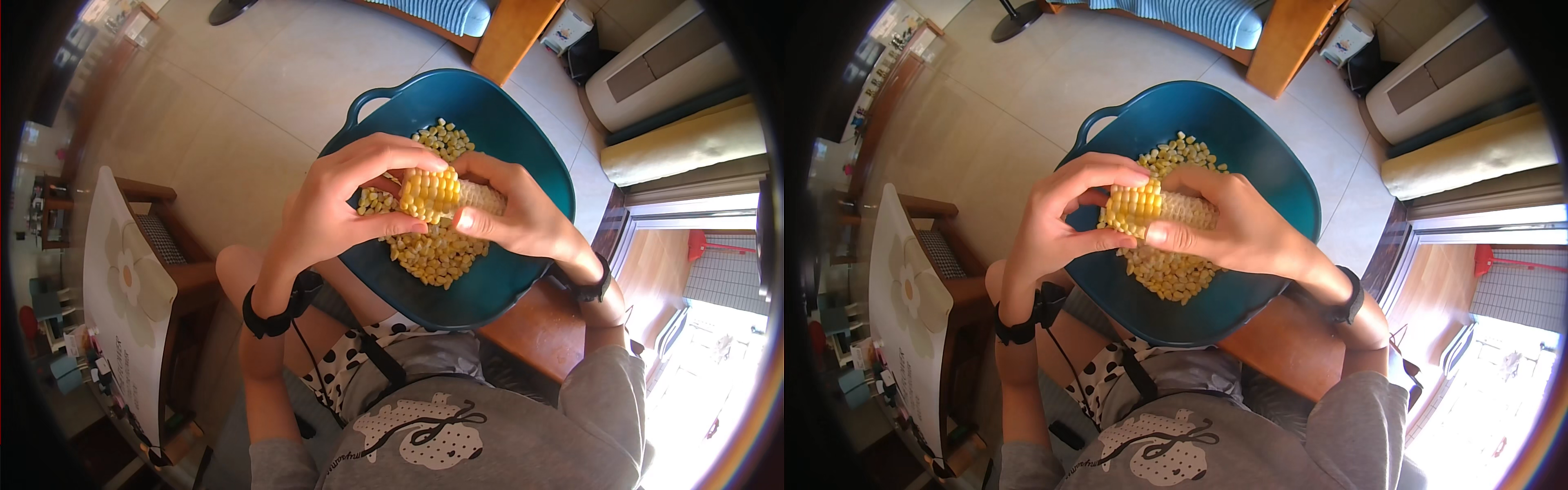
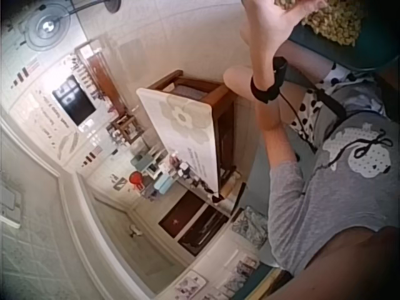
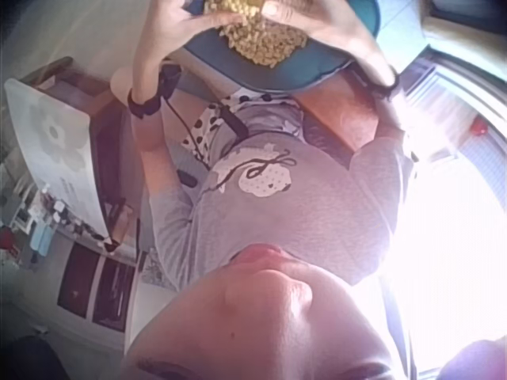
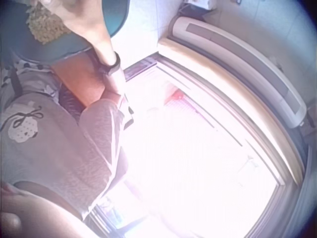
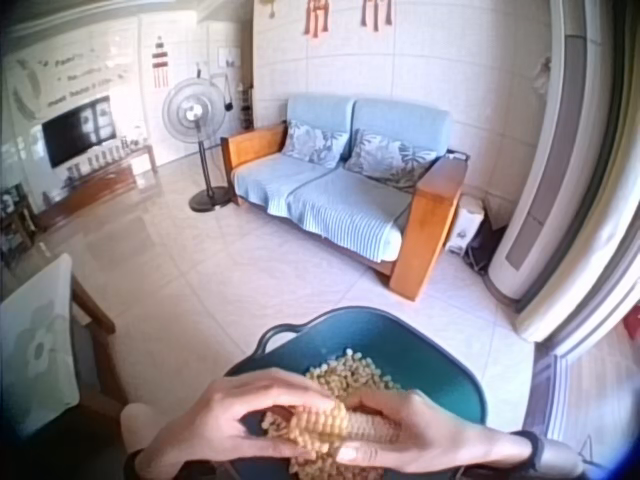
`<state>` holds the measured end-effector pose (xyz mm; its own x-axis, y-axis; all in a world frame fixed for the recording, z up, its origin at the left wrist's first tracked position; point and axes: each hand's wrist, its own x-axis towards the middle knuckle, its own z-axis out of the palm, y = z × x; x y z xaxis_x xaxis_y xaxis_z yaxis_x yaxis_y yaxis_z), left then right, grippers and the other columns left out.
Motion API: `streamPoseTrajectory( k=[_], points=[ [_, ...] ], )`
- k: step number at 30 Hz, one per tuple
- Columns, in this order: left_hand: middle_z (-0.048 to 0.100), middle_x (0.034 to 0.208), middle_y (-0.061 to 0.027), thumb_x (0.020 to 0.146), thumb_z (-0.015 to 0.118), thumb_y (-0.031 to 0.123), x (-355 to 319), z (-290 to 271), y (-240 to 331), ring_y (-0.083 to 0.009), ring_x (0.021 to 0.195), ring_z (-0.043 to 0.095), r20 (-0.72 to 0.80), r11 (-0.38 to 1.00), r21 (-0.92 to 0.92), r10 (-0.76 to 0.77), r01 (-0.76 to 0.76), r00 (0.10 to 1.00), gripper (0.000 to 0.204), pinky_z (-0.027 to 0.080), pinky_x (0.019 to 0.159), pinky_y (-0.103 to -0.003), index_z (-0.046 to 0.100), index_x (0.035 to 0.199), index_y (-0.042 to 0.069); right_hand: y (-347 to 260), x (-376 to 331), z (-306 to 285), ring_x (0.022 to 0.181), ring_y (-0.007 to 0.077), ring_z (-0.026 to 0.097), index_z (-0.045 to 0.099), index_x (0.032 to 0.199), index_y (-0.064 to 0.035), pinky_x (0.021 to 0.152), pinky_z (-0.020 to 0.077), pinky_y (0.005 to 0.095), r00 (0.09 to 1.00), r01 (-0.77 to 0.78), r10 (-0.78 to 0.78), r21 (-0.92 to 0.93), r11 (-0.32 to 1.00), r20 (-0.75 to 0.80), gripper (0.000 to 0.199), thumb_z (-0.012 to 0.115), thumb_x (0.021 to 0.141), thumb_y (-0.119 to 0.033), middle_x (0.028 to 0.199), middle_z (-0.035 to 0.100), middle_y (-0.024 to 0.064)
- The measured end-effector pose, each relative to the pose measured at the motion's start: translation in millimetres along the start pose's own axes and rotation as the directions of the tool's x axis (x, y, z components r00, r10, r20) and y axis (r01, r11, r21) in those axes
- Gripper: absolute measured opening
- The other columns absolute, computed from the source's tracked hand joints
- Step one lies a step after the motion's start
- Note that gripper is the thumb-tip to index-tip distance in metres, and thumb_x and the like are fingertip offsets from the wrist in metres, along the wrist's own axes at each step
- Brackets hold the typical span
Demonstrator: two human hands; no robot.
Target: The person removes kernels from a cob of corn by hand, dropping them into a bowl.
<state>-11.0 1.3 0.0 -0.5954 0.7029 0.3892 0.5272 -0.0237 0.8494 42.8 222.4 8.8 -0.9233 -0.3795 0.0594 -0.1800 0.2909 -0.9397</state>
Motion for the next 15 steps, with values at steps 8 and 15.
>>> streamPoseTrajectory(
  k=[8,15],
  points=[
    [0.058,0.114,-0.0088,0.068,0.078,0.001,0.0,3.6,1.7,-0.0171,0.101,0.059,-0.001,0.998,0.067,0.010,-0.010,1.000,0.047,0.055,0.076,-0.027,0.060,0.111,0.005,-4.9,-1.0,1.6,0.058,0.0150,0.055,0.061,0.091,-0.0004,0.056,0.0451,0.0295,0.999,-0.030,0.025,-0.125,0.992,-0.041,0.040,0.076,0.076,-0.034,0.066,0.058,0.0084],
    [0.058,0.114,-0.0075,0.068,0.078,0.001,-1.7,3.3,2.3,-0.0158,0.100,0.059,-0.017,0.999,-0.003,-0.050,0.050,0.999,0.049,0.055,0.077,-0.027,0.059,0.112,0.005,-6.1,-0.3,-1.5,0.067,0.0099,0.052,0.057,0.098,0.0020,0.060,0.0433,0.0250,0.998,-0.050,0.053,-0.076,0.996,0.037,0.044,0.075,0.078,-0.033,0.076,0.057,0.0049]
  ],
)
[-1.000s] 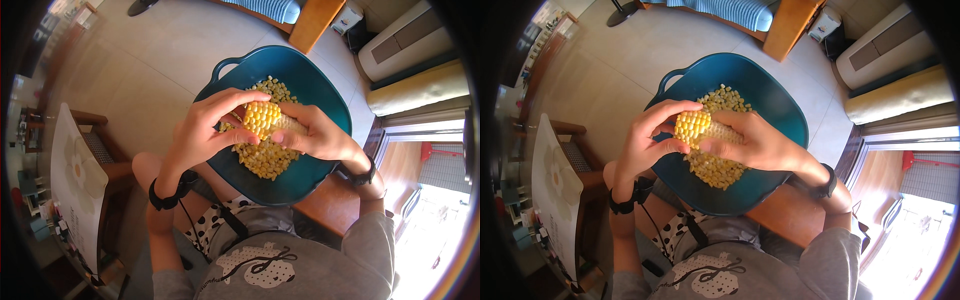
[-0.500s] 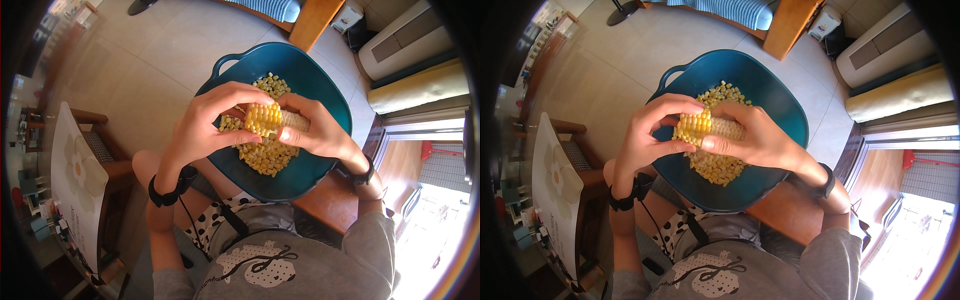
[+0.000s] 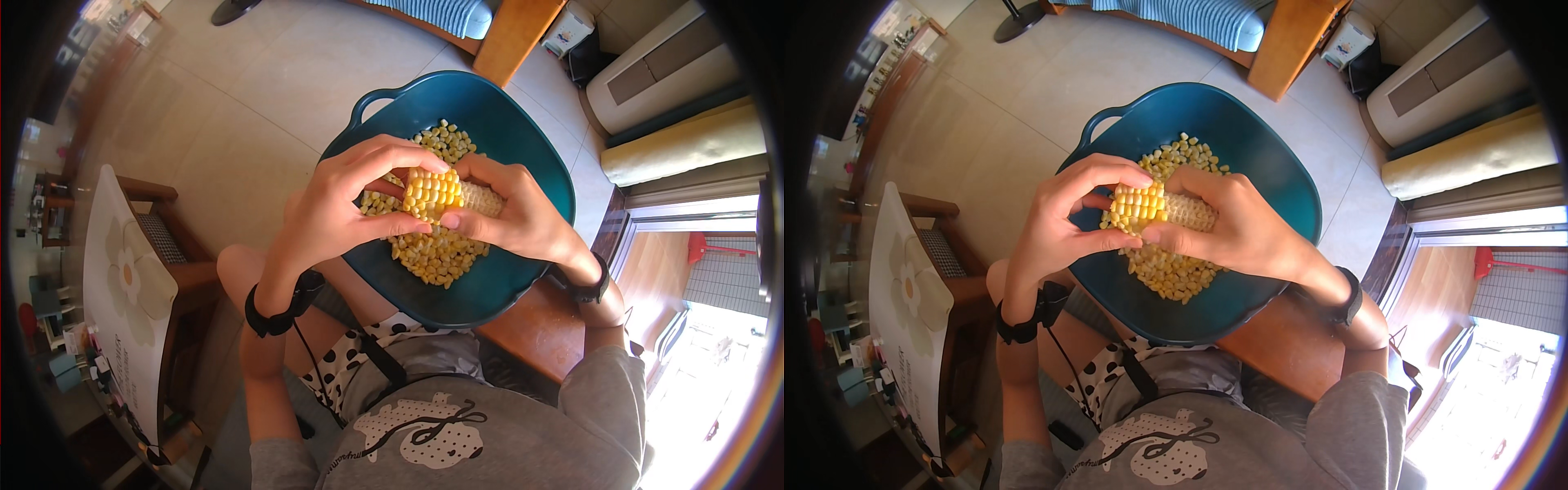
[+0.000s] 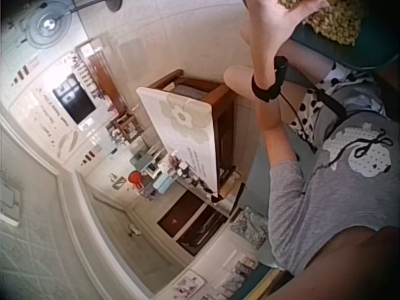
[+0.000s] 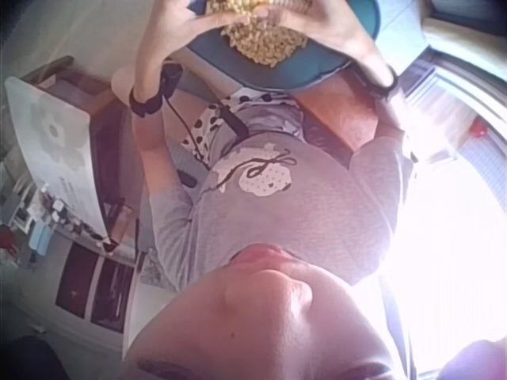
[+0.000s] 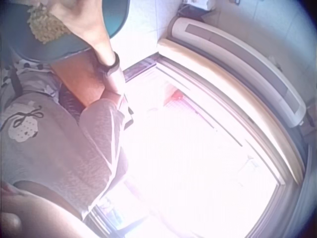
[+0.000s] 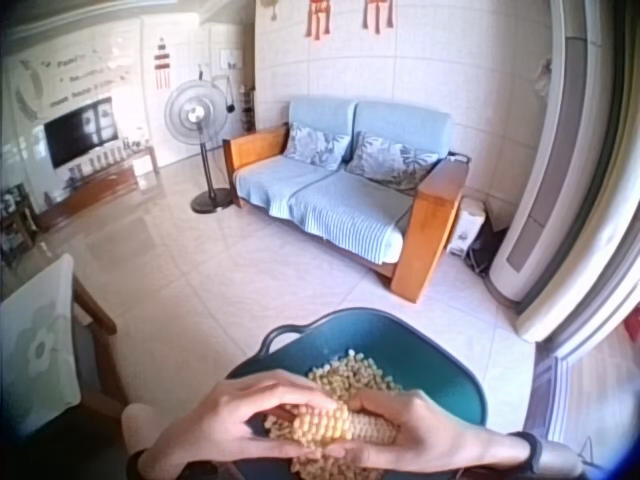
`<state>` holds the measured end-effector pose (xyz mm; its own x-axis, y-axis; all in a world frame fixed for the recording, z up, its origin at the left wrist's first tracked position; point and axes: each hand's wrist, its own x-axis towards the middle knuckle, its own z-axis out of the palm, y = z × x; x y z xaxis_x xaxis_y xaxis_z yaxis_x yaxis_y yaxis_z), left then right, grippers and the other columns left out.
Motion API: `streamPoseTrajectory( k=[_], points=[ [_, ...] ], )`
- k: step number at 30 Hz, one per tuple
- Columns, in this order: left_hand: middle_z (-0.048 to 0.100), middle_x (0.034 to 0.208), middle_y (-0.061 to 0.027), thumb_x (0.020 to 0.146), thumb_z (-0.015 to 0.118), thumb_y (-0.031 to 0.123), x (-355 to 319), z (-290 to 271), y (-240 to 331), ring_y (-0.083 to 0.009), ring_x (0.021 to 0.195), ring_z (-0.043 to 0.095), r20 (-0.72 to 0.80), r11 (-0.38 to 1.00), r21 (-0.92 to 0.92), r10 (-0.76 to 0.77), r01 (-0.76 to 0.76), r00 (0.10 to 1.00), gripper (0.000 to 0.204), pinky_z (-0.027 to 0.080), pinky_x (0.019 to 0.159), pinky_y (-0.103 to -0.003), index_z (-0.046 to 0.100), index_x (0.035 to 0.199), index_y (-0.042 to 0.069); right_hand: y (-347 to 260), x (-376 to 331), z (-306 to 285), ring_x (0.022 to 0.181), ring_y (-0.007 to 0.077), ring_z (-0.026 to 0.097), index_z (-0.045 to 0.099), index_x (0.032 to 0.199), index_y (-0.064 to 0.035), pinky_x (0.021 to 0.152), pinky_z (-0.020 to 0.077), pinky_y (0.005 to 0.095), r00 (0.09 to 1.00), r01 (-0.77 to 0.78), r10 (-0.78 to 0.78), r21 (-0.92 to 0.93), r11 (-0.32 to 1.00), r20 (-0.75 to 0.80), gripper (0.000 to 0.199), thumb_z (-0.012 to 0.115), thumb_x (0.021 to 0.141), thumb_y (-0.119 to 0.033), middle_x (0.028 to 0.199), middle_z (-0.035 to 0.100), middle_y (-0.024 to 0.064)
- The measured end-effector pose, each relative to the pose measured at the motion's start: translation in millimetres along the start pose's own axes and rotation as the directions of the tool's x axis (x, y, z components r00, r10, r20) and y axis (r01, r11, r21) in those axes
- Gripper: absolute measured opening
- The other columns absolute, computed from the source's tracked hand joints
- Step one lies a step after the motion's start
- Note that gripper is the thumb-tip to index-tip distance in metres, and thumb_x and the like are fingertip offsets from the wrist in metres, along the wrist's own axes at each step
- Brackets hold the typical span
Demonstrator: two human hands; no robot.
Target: The person removes kernels from a cob of corn by hand, dropping them into a bowl.
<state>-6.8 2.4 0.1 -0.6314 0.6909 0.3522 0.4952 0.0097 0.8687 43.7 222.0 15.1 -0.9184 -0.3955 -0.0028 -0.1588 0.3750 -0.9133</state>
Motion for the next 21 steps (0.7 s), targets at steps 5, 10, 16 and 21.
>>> streamPoseTrajectory(
  k=[5,10,16,21],
  points=[
    [0.058,0.115,-0.0069,0.070,0.077,0.002,-0.1,-1.3,-1.3,-0.0167,0.100,0.060,0.003,1.000,-0.021,0.006,-0.006,1.000,0.049,0.056,0.077,-0.028,0.058,0.114,0.006,3.7,-0.7,-0.2,0.069,0.0099,0.053,0.056,0.101,0.0025,0.061,0.0431,0.0250,1.000,0.011,-0.012,0.022,1.000,0.022,0.039,0.073,0.079,-0.025,0.081,0.057,0.0057],
    [0.056,0.116,-0.0072,0.068,0.078,0.001,-1.4,-2.4,-0.9,-0.0152,0.102,0.057,0.010,0.999,-0.042,-0.022,0.022,1.000,0.050,0.054,0.077,-0.025,0.058,0.113,0.004,-0.8,-0.1,-2.9,0.071,0.0108,0.054,0.056,0.102,0.0024,0.063,0.0441,0.0252,0.998,-0.022,0.019,0.052,0.998,0.053,0.039,0.073,0.078,-0.022,0.083,0.058,0.0060],
    [0.056,0.116,-0.0076,0.068,0.079,0.001,-0.1,-2.6,-0.6,-0.0153,0.101,0.057,0.019,0.999,-0.032,-0.030,0.031,0.999,0.049,0.054,0.077,-0.026,0.058,0.113,0.004,8.1,-0.1,2.8,0.074,0.0170,0.060,0.057,0.103,0.0003,0.066,0.0477,0.0287,0.991,0.131,-0.133,-0.085,0.988,-0.009,0.046,0.080,0.070,-0.020,0.085,0.062,0.0095],
    [0.056,0.116,-0.0089,0.067,0.079,0.002,0.5,-3.4,-2.6,-0.0171,0.103,0.057,0.028,1.000,-0.003,0.007,-0.007,1.000,0.049,0.055,0.079,-0.027,0.059,0.112,0.005,9.4,0.4,3.9,0.071,0.0196,0.062,0.058,0.102,-0.0013,0.065,0.0482,0.0313,0.977,0.203,-0.207,-0.090,0.975,-0.044,0.049,0.082,0.070,-0.030,0.081,0.063,0.0107]
  ],
)
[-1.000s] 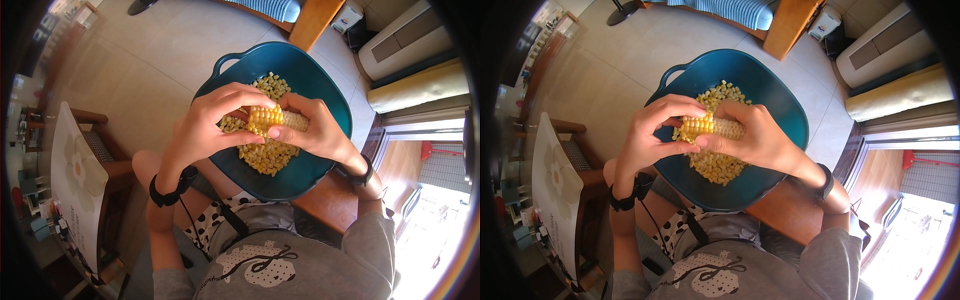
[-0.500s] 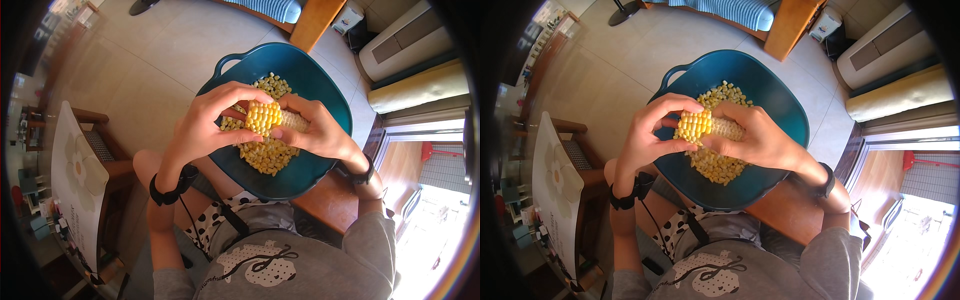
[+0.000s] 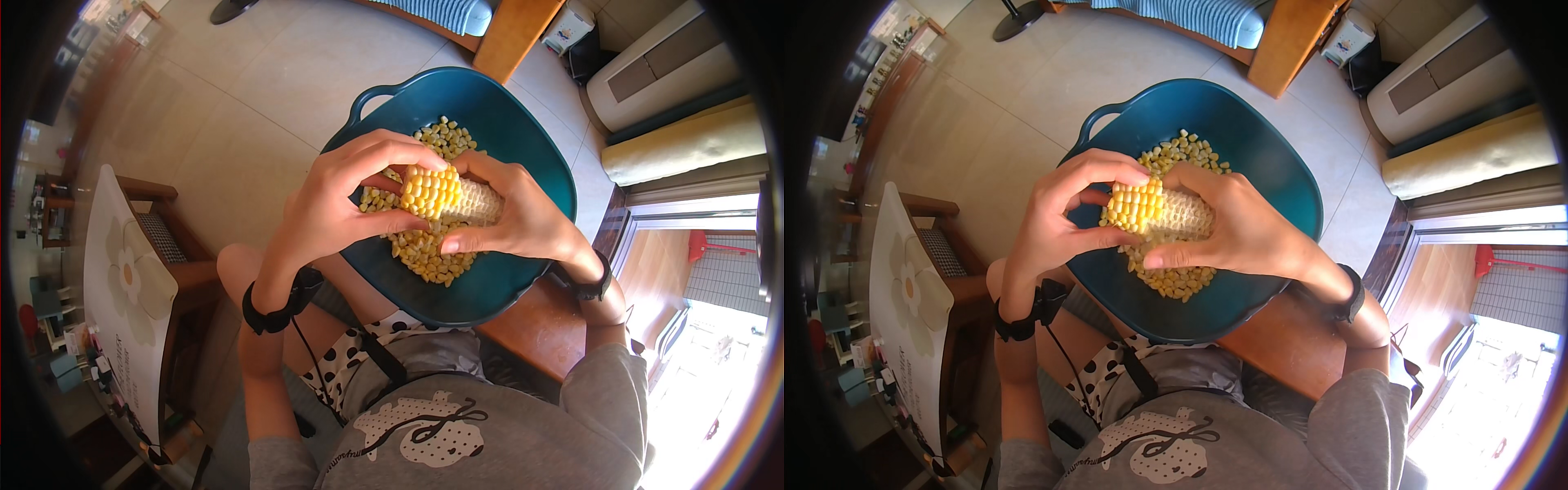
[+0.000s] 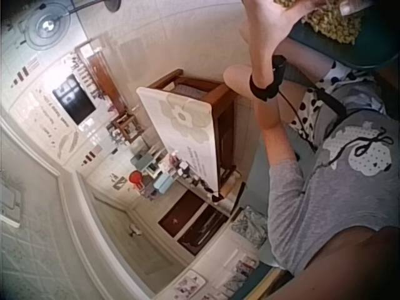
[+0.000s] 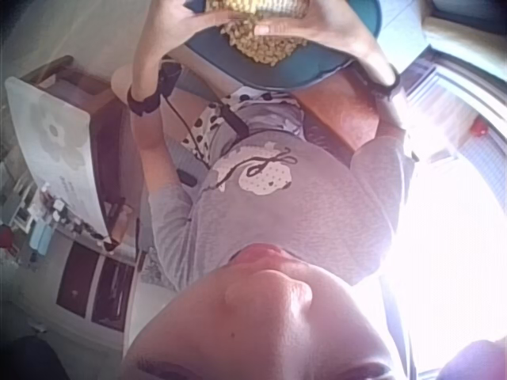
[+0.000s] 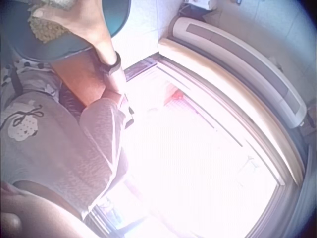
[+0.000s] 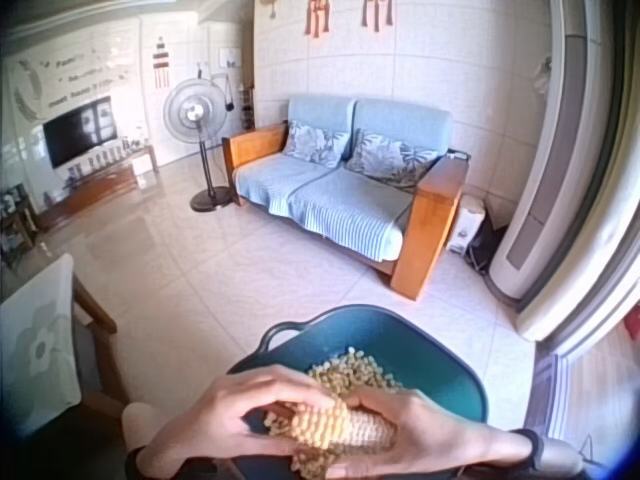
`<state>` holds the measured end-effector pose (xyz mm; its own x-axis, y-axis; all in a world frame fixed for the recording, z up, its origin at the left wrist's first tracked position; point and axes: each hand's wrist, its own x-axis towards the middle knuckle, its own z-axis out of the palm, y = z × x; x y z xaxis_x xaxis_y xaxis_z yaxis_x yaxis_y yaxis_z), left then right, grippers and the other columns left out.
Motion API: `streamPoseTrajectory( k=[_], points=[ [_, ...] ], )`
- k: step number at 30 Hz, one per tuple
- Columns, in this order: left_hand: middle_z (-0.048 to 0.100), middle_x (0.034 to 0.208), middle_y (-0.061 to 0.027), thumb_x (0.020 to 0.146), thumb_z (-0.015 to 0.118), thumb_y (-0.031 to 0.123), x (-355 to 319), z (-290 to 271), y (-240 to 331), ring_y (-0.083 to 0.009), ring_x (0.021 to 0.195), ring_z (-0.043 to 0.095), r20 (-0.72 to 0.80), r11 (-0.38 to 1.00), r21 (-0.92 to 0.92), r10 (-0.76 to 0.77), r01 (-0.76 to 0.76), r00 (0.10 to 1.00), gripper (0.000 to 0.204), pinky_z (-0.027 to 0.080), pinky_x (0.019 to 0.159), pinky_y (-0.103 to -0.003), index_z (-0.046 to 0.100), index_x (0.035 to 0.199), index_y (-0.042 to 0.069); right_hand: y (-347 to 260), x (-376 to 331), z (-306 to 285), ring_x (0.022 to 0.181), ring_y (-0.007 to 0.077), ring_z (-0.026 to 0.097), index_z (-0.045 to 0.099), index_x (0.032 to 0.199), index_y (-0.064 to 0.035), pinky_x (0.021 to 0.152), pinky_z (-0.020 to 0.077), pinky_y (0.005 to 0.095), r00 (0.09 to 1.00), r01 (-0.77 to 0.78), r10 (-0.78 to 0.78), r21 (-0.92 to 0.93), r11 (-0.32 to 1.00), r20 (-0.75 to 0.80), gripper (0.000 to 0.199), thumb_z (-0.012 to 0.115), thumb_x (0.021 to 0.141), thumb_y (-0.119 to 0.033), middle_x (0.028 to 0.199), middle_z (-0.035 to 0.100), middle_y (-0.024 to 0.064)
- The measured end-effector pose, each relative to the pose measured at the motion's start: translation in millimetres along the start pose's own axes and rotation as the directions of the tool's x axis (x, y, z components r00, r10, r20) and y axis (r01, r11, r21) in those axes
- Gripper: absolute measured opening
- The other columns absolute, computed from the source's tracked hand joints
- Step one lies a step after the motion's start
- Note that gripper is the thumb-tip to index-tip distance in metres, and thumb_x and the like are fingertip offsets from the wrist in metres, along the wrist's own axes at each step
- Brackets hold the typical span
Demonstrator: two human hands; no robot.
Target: The person removes kernels from a cob of corn by hand, dropping them into a bowl.
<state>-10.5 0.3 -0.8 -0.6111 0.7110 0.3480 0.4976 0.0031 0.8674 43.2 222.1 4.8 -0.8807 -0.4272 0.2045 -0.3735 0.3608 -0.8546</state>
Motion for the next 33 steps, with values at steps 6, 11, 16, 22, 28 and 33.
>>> streamPoseTrajectory(
  k=[6,11,16,22,28,33],
  points=[
    [0.057,0.114,-0.0085,0.069,0.080,0.011,2.7,-1.2,0.2,-0.0192,0.103,0.059,0.041,0.987,0.103,0.120,-0.124,0.992,0.048,0.055,0.079,-0.029,0.059,0.112,0.005,-3.8,-0.2,-2.8,0.069,0.0131,0.058,0.059,0.100,-0.0005,0.062,0.0461,0.0281,0.957,-0.289,0.280,0.193,0.938,0.071,0.046,0.075,0.078,-0.038,0.075,0.060,0.0072],
    [0.058,0.117,-0.0103,0.076,0.077,0.021,2.7,-0.3,5.7,-0.0196,0.102,0.060,0.029,0.998,0.051,0.037,-0.038,0.999,0.049,0.055,0.080,-0.030,0.057,0.118,0.004,-4.1,-0.5,-1.9,0.071,0.0114,0.058,0.058,0.099,0.0005,0.063,0.0471,0.0277,0.981,-0.192,0.192,0.220,0.956,0.021,0.040,0.074,0.080,-0.032,0.077,0.062,0.0071],
    [0.058,0.119,-0.0122,0.078,0.074,0.019,1.5,-1.0,6.2,-0.0191,0.104,0.059,0.031,0.994,-0.067,-0.088,0.089,0.996,0.052,0.054,0.082,-0.029,0.054,0.123,0.002,1.0,-0.5,1.0,0.076,0.0113,0.060,0.056,0.102,0.0005,0.067,0.0480,0.0268,0.989,-0.144,0.151,0.266,0.953,-0.005,0.040,0.075,0.080,-0.028,0.082,0.064,0.0077],
    [0.058,0.118,-0.0117,0.078,0.074,0.017,1.5,-3.0,4.9,-0.0184,0.104,0.059,0.034,0.984,-0.130,-0.121,0.124,0.992,0.051,0.054,0.083,-0.029,0.054,0.123,0.000,0.2,-0.5,-0.7,0.078,0.0123,0.060,0.055,0.105,0.0000,0.069,0.0481,0.0276,0.990,-0.143,0.143,0.258,0.955,0.019,0.040,0.075,0.079,-0.023,0.085,0.064,0.0080],
    [0.059,0.116,-0.0113,0.074,0.077,0.022,-0.2,-2.0,1.2,-0.0175,0.102,0.059,0.013,0.976,-0.165,-0.143,0.144,0.990,0.057,0.055,0.079,-0.028,0.055,0.122,0.000,3.1,-0.6,-1.3,0.082,0.0181,0.062,0.053,0.108,-0.0010,0.073,0.0480,0.0303,0.998,-0.058,0.055,0.097,0.994,0.035,0.049,0.080,0.073,-0.024,0.093,0.064,0.0101],
    [0.060,0.113,-0.0096,0.067,0.081,0.016,1.0,-0.4,0.9,-0.0168,0.100,0.060,0.020,0.995,-0.092,-0.035,0.036,0.999,0.059,0.056,0.076,-0.027,0.058,0.119,0.001,2.7,-0.5,-1.1,0.082,0.0185,0.062,0.054,0.108,-0.0016,0.073,0.0477,0.0302,0.998,-0.043,0.035,0.132,0.990,0.057,0.053,0.080,0.073,-0.031,0.091,0.063,0.0104]
  ],
)
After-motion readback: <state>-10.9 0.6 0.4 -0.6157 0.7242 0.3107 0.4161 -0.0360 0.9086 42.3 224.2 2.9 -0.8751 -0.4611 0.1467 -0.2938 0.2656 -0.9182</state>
